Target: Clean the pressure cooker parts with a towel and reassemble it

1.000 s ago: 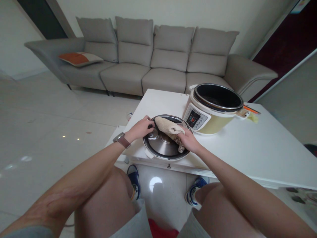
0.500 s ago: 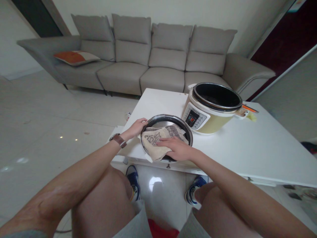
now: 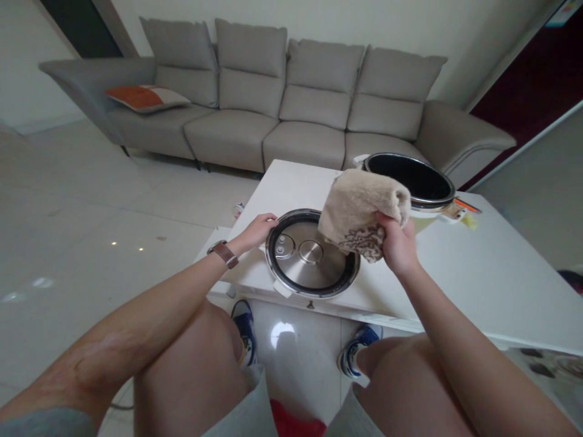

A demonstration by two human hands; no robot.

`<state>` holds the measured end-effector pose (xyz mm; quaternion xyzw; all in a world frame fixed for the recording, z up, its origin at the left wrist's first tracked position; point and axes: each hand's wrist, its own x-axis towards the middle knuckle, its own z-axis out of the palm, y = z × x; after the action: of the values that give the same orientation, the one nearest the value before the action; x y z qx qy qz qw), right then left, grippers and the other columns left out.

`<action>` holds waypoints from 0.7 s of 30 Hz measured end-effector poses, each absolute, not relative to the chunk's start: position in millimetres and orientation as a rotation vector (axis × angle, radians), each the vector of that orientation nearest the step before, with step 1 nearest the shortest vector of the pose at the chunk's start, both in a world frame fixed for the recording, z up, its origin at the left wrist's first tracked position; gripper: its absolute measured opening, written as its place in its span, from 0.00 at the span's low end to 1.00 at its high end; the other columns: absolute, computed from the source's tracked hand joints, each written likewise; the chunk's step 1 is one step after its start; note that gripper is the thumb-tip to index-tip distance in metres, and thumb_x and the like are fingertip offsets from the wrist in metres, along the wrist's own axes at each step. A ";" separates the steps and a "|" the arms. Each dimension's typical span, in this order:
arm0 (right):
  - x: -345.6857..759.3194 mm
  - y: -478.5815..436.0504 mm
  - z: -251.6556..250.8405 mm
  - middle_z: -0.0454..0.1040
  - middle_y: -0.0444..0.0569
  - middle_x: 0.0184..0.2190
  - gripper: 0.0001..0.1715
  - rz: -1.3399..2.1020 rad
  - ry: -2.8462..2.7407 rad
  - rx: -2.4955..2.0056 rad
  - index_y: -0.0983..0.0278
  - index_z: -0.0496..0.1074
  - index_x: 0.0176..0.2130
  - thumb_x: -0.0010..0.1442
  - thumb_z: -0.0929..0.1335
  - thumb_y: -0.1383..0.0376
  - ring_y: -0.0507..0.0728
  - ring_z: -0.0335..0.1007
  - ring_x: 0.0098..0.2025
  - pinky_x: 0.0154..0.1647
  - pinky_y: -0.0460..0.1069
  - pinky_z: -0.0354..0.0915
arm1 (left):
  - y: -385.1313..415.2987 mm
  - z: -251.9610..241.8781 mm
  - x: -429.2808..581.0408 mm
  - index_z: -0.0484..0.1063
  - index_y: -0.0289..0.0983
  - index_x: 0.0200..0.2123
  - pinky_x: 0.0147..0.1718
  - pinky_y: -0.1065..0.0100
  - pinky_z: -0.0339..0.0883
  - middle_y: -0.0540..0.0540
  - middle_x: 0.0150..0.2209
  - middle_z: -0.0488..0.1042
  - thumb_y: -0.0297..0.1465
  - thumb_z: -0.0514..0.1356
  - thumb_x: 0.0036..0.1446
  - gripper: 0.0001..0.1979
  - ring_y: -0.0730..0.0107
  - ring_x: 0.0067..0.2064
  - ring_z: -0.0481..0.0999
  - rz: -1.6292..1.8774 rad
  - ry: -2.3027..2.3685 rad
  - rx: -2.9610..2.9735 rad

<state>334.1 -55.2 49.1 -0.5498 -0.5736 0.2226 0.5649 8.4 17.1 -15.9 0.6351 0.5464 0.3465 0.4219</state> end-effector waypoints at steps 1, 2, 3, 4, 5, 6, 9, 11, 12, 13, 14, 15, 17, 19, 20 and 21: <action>333.3 -57.6 52.3 0.81 0.53 0.50 0.21 0.429 -1.387 -1.286 0.63 0.77 0.50 0.63 0.64 0.58 0.68 0.74 0.56 0.60 0.62 0.67 | 17.1 -15.7 8.7 0.76 0.36 0.32 0.38 0.64 0.67 0.46 0.31 0.77 0.39 0.59 0.51 0.13 0.60 0.37 0.74 0.865 1.371 1.582; 331.4 -60.0 54.9 0.80 0.54 0.51 0.22 0.355 -1.467 -1.271 0.63 0.77 0.51 0.63 0.64 0.59 0.68 0.74 0.57 0.61 0.63 0.66 | 17.1 -15.6 8.9 0.76 0.36 0.33 0.38 0.64 0.67 0.46 0.30 0.77 0.39 0.59 0.51 0.13 0.61 0.37 0.74 0.865 1.372 1.579; 328.6 -62.2 56.4 0.80 0.55 0.53 0.23 0.303 -1.585 -1.249 0.63 0.76 0.54 0.63 0.63 0.60 0.69 0.73 0.59 0.62 0.63 0.65 | 17.1 -15.5 9.1 0.76 0.36 0.33 0.37 0.64 0.67 0.46 0.31 0.77 0.39 0.59 0.51 0.13 0.61 0.37 0.74 0.866 1.373 1.583; 324.9 -63.9 56.4 0.78 0.55 0.56 0.25 0.271 -1.731 -1.223 0.62 0.75 0.56 0.63 0.64 0.62 0.69 0.71 0.61 0.64 0.63 0.63 | 17.0 -15.5 9.3 0.76 0.36 0.33 0.37 0.64 0.67 0.46 0.31 0.77 0.39 0.59 0.51 0.13 0.61 0.36 0.74 0.867 1.373 1.591; 320.6 -64.9 54.6 0.76 0.55 0.59 0.28 0.254 -1.887 -1.203 0.62 0.74 0.59 0.61 0.65 0.65 0.69 0.70 0.63 0.65 0.64 0.62 | 16.8 -15.5 9.5 0.76 0.36 0.33 0.37 0.64 0.67 0.46 0.31 0.77 0.40 0.59 0.51 0.14 0.61 0.36 0.74 0.868 1.372 1.599; 315.8 -65.1 50.9 0.74 0.54 0.62 0.32 0.248 -2.038 -1.198 0.61 0.72 0.62 0.59 0.65 0.67 0.69 0.68 0.65 0.66 0.64 0.60 | 16.6 -15.4 9.8 0.76 0.36 0.33 0.37 0.64 0.67 0.46 0.32 0.78 0.40 0.59 0.51 0.14 0.61 0.36 0.74 0.869 1.371 1.604; 302.2 -62.5 32.0 0.72 0.54 0.64 0.37 0.289 -2.377 -1.272 0.59 0.71 0.64 0.55 0.66 0.72 0.70 0.65 0.67 0.66 0.65 0.59 | 16.1 -15.2 10.4 0.76 0.36 0.34 0.38 0.64 0.67 0.46 0.33 0.78 0.40 0.59 0.51 0.14 0.61 0.37 0.74 0.876 1.360 1.603; 297.5 -60.5 19.1 0.73 0.53 0.63 0.37 0.372 -2.510 -1.298 0.58 0.73 0.62 0.55 0.67 0.73 0.69 0.67 0.66 0.66 0.65 0.60 | 16.0 -15.6 10.7 0.76 0.36 0.33 0.40 0.64 0.67 0.46 0.33 0.78 0.40 0.59 0.51 0.14 0.61 0.37 0.74 0.894 1.355 1.602; 297.1 -60.1 14.6 0.74 0.52 0.62 0.36 0.420 -2.550 -1.290 0.57 0.74 0.61 0.54 0.67 0.73 0.69 0.68 0.65 0.65 0.64 0.60 | 16.0 -15.9 10.7 0.76 0.36 0.33 0.41 0.64 0.67 0.46 0.34 0.78 0.40 0.59 0.51 0.13 0.61 0.38 0.74 0.904 1.353 1.603; 298.1 -60.3 12.0 0.76 0.52 0.61 0.35 0.471 -2.576 -1.273 0.57 0.75 0.60 0.54 0.67 0.73 0.68 0.70 0.63 0.64 0.63 0.62 | 15.8 -16.2 10.6 0.76 0.36 0.33 0.41 0.64 0.67 0.46 0.34 0.78 0.39 0.59 0.51 0.13 0.61 0.39 0.74 0.913 1.351 1.604; 300.1 -61.2 11.6 0.77 0.51 0.59 0.33 0.529 -2.586 -1.251 0.56 0.76 0.59 0.55 0.67 0.72 0.68 0.73 0.60 0.62 0.62 0.63 | 15.5 -16.4 10.5 0.76 0.36 0.33 0.42 0.64 0.67 0.46 0.34 0.78 0.39 0.59 0.51 0.13 0.61 0.39 0.74 0.920 1.349 1.606; 302.8 -62.9 13.1 0.80 0.50 0.56 0.30 0.598 -2.584 -1.225 0.56 0.77 0.57 0.56 0.67 0.71 0.66 0.76 0.56 0.60 0.60 0.65 | 15.0 -16.5 10.5 0.76 0.36 0.34 0.43 0.64 0.67 0.46 0.34 0.79 0.39 0.59 0.51 0.13 0.61 0.40 0.75 0.926 1.347 1.610; 309.1 -68.0 21.0 0.83 0.48 0.47 0.24 0.752 -2.564 -1.178 0.56 0.80 0.52 0.58 0.67 0.69 0.63 0.79 0.47 0.54 0.56 0.68 | 13.5 -15.7 10.7 0.77 0.36 0.35 0.43 0.64 0.68 0.46 0.36 0.79 0.39 0.59 0.52 0.13 0.60 0.41 0.75 0.931 1.343 1.621; 315.3 -74.2 32.3 0.84 0.46 0.41 0.20 0.907 -2.528 -1.145 0.57 0.80 0.48 0.59 0.66 0.67 0.61 0.79 0.42 0.49 0.54 0.70 | 11.8 -13.5 11.5 0.77 0.36 0.35 0.43 0.64 0.68 0.46 0.36 0.79 0.39 0.59 0.53 0.13 0.60 0.41 0.75 0.927 1.347 1.625; 318.2 -77.1 38.1 0.83 0.46 0.40 0.19 0.972 -2.496 -1.136 0.57 0.80 0.47 0.60 0.65 0.67 0.60 0.78 0.41 0.48 0.53 0.70 | 10.9 -12.1 12.1 0.77 0.36 0.35 0.43 0.64 0.68 0.46 0.36 0.79 0.38 0.59 0.53 0.13 0.60 0.41 0.75 0.922 1.349 1.623; 320.8 -79.5 43.5 0.83 0.45 0.39 0.19 1.019 -2.451 -1.140 0.58 0.80 0.47 0.60 0.64 0.67 0.60 0.77 0.40 0.47 0.53 0.71 | 10.2 -10.5 12.8 0.77 0.36 0.35 0.43 0.64 0.68 0.46 0.35 0.79 0.38 0.59 0.53 0.13 0.60 0.41 0.75 0.918 1.353 1.624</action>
<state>320.8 -79.5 43.5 -0.3915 -0.8417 0.3499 0.1263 12.8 10.2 -10.5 0.6438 0.5366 0.3639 0.4065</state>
